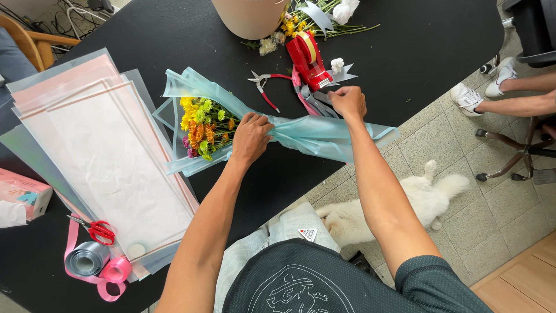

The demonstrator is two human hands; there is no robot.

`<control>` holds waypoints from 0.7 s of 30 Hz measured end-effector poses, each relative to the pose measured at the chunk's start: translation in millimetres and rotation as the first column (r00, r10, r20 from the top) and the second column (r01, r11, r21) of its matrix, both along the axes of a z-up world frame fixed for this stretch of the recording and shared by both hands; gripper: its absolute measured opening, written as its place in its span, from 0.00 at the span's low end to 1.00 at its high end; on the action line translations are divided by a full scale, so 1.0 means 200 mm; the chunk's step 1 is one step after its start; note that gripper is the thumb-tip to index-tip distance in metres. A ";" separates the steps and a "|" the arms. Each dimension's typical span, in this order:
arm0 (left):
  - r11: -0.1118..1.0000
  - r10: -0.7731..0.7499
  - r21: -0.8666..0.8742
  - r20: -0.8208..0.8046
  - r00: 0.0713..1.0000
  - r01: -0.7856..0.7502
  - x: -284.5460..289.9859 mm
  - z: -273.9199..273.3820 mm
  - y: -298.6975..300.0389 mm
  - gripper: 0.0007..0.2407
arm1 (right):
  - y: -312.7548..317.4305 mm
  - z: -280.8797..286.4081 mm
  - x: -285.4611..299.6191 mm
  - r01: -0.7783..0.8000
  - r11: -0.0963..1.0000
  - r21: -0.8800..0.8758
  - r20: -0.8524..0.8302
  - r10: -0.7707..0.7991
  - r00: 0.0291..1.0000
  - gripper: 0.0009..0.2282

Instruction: The person wraps a bouquet of flowers in light blue translucent paper, securing the paper around the stems by hand.

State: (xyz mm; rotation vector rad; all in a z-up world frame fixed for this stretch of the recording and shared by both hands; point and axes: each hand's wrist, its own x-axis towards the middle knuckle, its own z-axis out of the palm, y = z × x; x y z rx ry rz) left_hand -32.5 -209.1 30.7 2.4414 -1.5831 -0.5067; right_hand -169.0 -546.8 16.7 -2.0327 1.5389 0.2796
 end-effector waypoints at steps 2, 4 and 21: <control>1.000 0.006 -0.011 0.000 1.000 -0.006 -0.02 0.00 0.01 0.13 | 0.07 0.14 0.03 -0.010 1.000 0.012 -0.006 0.010 1.000 0.06; 1.000 0.019 -0.015 -0.005 1.000 -0.019 -0.02 0.00 0.01 0.13 | 0.15 0.21 0.07 -0.027 0.999 0.032 -0.017 0.028 0.999 0.06; 0.969 0.178 -0.160 -0.082 0.981 -0.189 -0.08 -0.14 0.03 0.28 | 1.05 0.09 0.27 0.289 0.889 0.356 -0.030 -0.299 0.954 0.09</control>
